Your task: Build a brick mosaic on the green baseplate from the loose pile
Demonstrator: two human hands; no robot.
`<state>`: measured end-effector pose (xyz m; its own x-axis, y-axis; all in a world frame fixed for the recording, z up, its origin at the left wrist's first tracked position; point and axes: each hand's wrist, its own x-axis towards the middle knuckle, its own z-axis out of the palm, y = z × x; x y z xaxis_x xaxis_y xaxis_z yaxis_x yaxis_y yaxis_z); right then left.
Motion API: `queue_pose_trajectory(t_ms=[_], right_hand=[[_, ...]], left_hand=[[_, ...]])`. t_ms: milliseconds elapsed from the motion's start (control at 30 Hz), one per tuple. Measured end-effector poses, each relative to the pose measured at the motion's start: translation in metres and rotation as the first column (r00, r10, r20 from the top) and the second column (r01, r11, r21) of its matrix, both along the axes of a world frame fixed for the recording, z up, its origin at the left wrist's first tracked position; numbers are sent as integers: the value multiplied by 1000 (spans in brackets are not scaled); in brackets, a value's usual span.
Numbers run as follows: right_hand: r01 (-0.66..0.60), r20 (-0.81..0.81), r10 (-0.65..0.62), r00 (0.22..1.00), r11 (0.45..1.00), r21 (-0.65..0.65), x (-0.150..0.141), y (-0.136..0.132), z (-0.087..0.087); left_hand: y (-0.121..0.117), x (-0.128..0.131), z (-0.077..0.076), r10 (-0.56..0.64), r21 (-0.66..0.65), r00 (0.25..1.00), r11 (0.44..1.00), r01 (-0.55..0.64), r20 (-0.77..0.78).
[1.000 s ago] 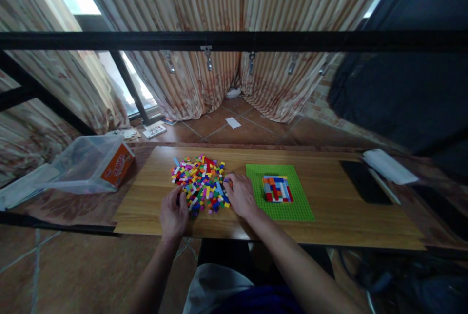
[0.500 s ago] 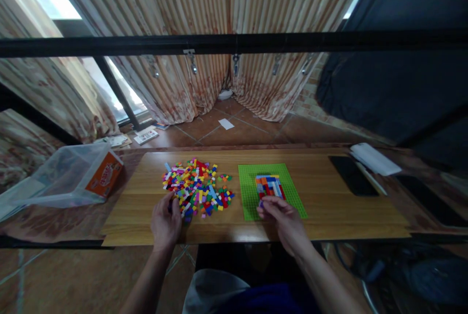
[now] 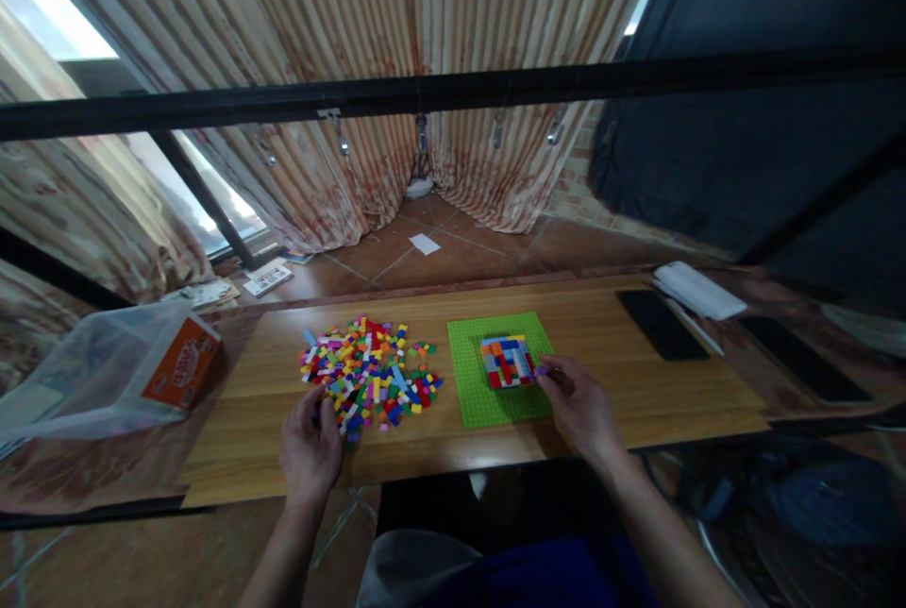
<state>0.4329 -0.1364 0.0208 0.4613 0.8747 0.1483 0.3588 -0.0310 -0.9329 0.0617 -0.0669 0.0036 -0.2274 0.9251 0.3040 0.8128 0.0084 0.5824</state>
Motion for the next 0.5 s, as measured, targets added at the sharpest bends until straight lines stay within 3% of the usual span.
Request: queue_pose_trajectory(t_ms=[200, 500], right_hand=[[-124, 189, 106, 976, 988, 90, -8, 18, 2], [-145, 235, 119, 965, 985, 95, -3, 31, -12]], left_hand=[[1, 0, 1, -2, -4, 1000, 1000, 2, -5], [0, -1, 1, 3, -4, 1000, 1000, -3, -8]])
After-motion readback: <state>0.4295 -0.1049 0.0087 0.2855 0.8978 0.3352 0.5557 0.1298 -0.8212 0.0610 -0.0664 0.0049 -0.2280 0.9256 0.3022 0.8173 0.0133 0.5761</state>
